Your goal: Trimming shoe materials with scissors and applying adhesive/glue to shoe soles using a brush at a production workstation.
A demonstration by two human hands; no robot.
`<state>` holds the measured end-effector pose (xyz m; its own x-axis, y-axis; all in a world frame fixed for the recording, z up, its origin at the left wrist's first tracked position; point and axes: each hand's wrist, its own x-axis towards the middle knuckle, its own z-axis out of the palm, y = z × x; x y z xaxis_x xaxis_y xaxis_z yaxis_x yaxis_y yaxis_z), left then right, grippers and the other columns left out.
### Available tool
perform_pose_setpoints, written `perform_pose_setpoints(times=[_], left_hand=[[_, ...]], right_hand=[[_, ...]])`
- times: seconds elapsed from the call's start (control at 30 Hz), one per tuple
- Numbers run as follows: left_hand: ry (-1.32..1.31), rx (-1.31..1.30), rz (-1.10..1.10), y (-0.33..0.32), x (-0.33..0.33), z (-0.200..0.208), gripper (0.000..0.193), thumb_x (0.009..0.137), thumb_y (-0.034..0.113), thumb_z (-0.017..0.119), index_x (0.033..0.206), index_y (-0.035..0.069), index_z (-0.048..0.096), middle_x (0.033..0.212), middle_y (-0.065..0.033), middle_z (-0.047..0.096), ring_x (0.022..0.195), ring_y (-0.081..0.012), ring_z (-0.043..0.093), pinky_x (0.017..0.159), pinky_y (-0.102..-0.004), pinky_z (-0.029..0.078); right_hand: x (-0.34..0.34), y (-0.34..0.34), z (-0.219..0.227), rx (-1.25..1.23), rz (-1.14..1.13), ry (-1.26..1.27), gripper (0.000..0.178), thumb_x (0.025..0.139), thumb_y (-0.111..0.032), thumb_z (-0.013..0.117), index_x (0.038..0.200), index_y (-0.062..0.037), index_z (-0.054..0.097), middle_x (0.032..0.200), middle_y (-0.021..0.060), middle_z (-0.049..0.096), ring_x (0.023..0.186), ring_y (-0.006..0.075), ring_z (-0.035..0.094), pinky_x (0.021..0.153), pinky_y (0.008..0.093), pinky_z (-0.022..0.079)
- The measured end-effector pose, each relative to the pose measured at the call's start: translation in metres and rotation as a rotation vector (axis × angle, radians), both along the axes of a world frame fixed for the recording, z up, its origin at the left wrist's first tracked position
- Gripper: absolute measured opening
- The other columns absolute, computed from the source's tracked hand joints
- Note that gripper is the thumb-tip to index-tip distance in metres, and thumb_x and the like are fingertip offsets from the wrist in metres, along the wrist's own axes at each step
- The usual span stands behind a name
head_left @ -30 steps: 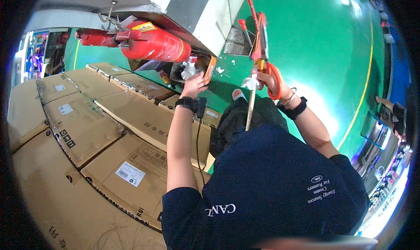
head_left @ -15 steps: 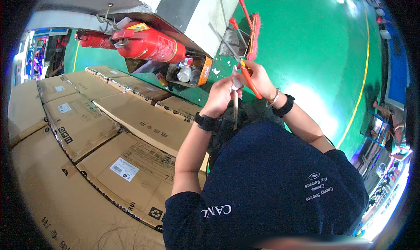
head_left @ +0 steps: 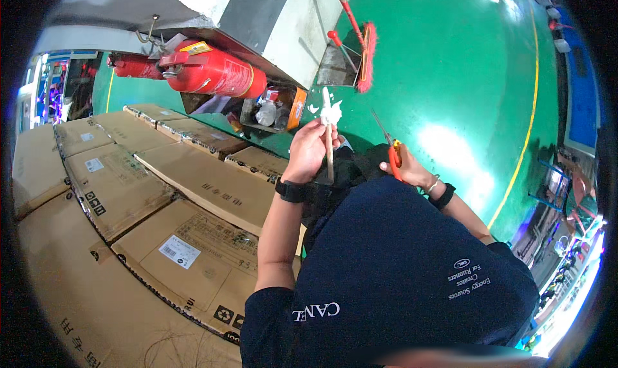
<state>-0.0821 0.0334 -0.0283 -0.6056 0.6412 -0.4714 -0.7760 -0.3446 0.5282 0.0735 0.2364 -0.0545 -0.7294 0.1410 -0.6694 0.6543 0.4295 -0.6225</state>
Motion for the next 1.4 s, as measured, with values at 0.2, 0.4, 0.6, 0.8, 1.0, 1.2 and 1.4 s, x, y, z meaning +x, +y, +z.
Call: perform_pose_setpoints(times=[0.2, 0.4, 0.6, 0.8, 1.0, 1.2, 1.4], left_hand=[[0.038, 0.056, -0.09, 0.004, -0.01, 0.033, 0.021, 0.083, 0.012, 0.048, 0.1, 0.0, 0.049, 0.088, -0.0068, 0.054, 0.077, -0.0155, 0.053, 0.063, -0.0275, 0.046], [-0.031, 0.039, -0.081, 0.005, -0.01, 0.051, 0.017, 0.084, 0.015, 0.049, 0.096, 0.003, 0.05, 0.082, -0.0054, 0.053, 0.071, -0.0153, 0.054, 0.067, -0.0313, 0.047], [-0.111, 0.144, -0.058, 0.01, -0.003, 0.051, 0.017, 0.084, 0.014, 0.048, 0.096, 0.003, 0.048, 0.084, -0.0074, 0.053, 0.071, -0.0168, 0.053, 0.066, -0.031, 0.046], [-0.136, 0.181, -0.057, 0.014, -0.001, 0.054, 0.017, 0.084, 0.013, 0.047, 0.099, 0.003, 0.046, 0.086, -0.0084, 0.052, 0.071, -0.0175, 0.052, 0.065, -0.0297, 0.045], [-0.122, 0.18, -0.074, 0.022, 0.003, 0.055, 0.018, 0.084, 0.012, 0.048, 0.098, 0.003, 0.047, 0.085, -0.0064, 0.05, 0.068, -0.0142, 0.047, 0.06, -0.026, 0.041], [-0.145, 0.227, -0.061, 0.024, 0.003, 0.051, 0.023, 0.086, 0.01, 0.043, 0.106, 0.001, 0.042, 0.087, -0.0084, 0.048, 0.063, -0.0101, 0.04, 0.054, -0.0209, 0.037], [-0.107, 0.191, -0.038, 0.025, 0.003, 0.055, 0.018, 0.084, 0.012, 0.048, 0.1, 0.003, 0.047, 0.083, -0.0038, 0.048, 0.063, -0.0099, 0.042, 0.053, -0.0225, 0.036]], right_hand=[[-0.028, 0.045, 0.055, 0.383, 0.295, 0.634, 0.082, 0.054, -0.046, 0.073, 0.105, 0.0068, 0.036, 0.09, 0.018, 0.043, 0.085, 0.0324, 0.045, 0.074, 0.0393, 0.037], [-0.066, 0.058, 0.103, 0.646, 0.476, 0.863, 0.077, 0.051, -0.042, 0.073, 0.101, 0.0044, 0.039, 0.086, 0.0154, 0.042, 0.079, 0.0295, 0.045, 0.07, 0.0362, 0.037], [-0.081, 0.056, 0.104, 0.695, 0.507, 0.925, 0.074, 0.052, -0.044, 0.07, 0.1, 0.0044, 0.041, 0.082, 0.0128, 0.041, 0.075, 0.0269, 0.043, 0.067, 0.0353, 0.036], [-0.089, 0.055, 0.105, 0.737, 0.522, 0.939, 0.079, 0.049, -0.047, 0.073, 0.101, 0.0039, 0.041, 0.086, 0.0138, 0.041, 0.077, 0.0279, 0.043, 0.069, 0.0359, 0.036], [-0.097, 0.049, 0.108, 0.719, 0.561, 0.993, 0.076, 0.051, -0.047, 0.071, 0.098, 0.0044, 0.041, 0.085, 0.014, 0.041, 0.075, 0.0279, 0.043, 0.066, 0.0361, 0.037], [-0.098, 0.043, 0.106, 0.693, 0.568, 1.033, 0.075, 0.053, -0.049, 0.07, 0.097, 0.0043, 0.041, 0.084, 0.0142, 0.041, 0.074, 0.0286, 0.044, 0.065, 0.0363, 0.037], [-0.104, 0.041, 0.109, 0.708, 0.591, 0.992, 0.073, 0.055, -0.051, 0.068, 0.095, 0.0044, 0.041, 0.08, 0.0138, 0.042, 0.071, 0.0282, 0.046, 0.062, 0.0358, 0.038]])
